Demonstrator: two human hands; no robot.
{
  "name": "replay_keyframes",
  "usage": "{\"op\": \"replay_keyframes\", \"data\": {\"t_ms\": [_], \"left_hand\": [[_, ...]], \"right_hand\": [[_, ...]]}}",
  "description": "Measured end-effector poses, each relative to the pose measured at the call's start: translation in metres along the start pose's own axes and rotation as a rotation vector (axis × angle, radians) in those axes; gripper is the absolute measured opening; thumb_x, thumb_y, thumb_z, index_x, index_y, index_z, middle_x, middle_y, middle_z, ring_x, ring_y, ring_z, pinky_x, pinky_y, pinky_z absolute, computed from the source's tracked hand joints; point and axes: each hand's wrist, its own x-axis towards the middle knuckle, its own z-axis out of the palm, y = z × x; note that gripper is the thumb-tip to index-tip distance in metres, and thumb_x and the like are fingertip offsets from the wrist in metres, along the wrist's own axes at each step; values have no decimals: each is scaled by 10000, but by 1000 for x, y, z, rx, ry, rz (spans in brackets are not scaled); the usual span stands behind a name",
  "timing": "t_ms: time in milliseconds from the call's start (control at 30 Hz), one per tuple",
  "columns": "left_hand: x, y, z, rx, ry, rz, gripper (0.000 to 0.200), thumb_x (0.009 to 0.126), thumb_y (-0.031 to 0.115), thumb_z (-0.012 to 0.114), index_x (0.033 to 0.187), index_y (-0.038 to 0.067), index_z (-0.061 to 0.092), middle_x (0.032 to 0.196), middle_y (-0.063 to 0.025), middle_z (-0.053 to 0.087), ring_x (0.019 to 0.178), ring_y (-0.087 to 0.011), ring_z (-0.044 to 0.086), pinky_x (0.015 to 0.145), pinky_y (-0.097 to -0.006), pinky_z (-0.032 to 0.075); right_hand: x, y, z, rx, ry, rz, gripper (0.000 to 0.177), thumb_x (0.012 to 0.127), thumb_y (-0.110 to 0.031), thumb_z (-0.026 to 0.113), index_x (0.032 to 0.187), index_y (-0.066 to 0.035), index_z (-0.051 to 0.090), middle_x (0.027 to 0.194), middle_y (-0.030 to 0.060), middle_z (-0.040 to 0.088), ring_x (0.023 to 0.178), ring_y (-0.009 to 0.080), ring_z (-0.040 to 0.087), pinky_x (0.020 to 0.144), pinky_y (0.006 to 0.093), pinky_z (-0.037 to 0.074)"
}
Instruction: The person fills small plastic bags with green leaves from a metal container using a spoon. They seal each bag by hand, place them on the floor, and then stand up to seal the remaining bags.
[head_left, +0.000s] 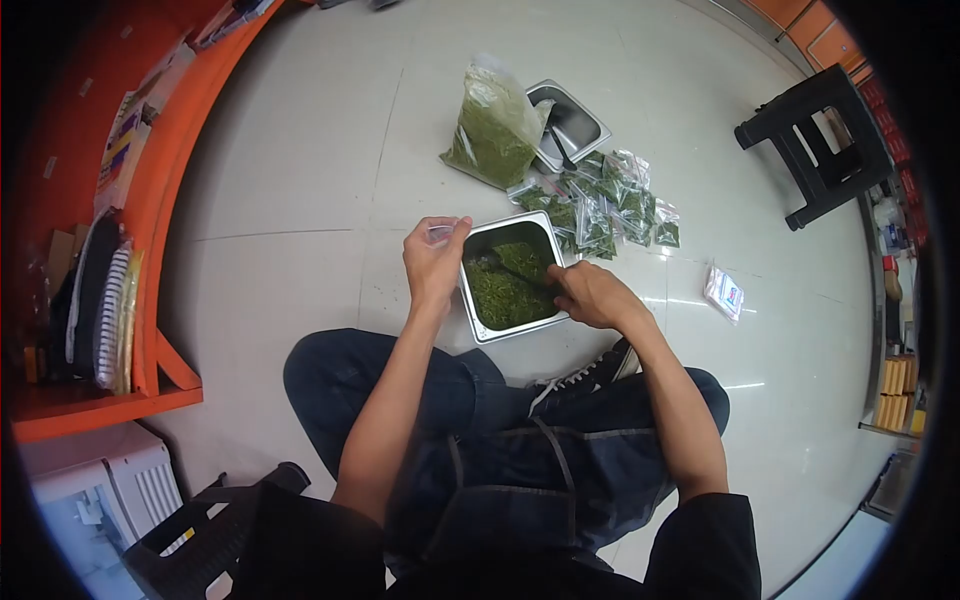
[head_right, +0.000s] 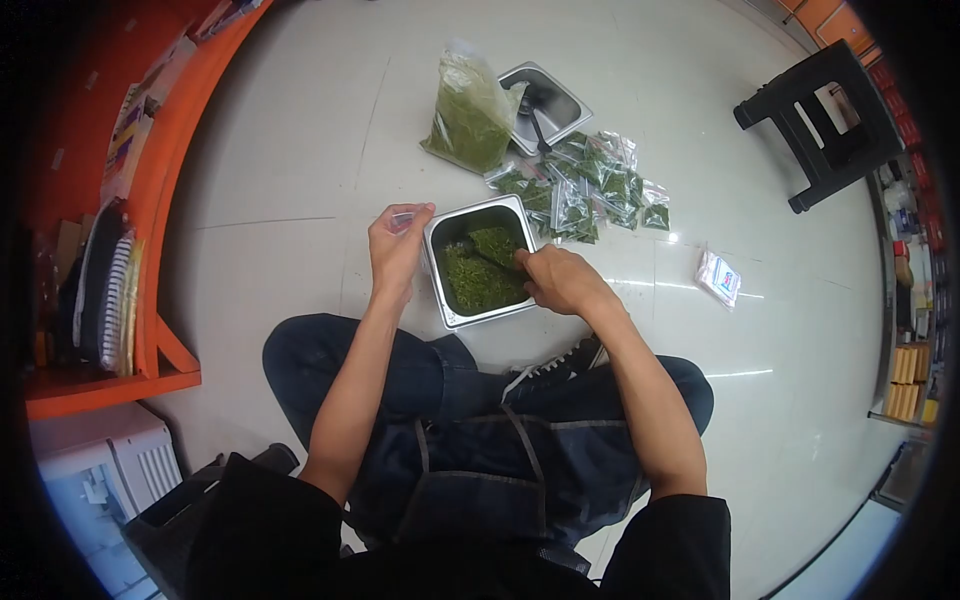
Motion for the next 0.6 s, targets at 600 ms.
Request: {"op": "replay_keyframes", "data": {"t_ms": [600], "left_hand": [[-14, 13, -5, -308, -193, -445, 245, 854, 143, 767, 1002, -36, 688, 918, -98, 696, 777, -167, 662, 680, -316, 543]], "right_hand": [[8, -17, 18, -428, 353, -24, 218, 957, -105, 498, 972, -3, 691, 899, 214, 660, 732, 342, 703, 614, 445, 555]]}}
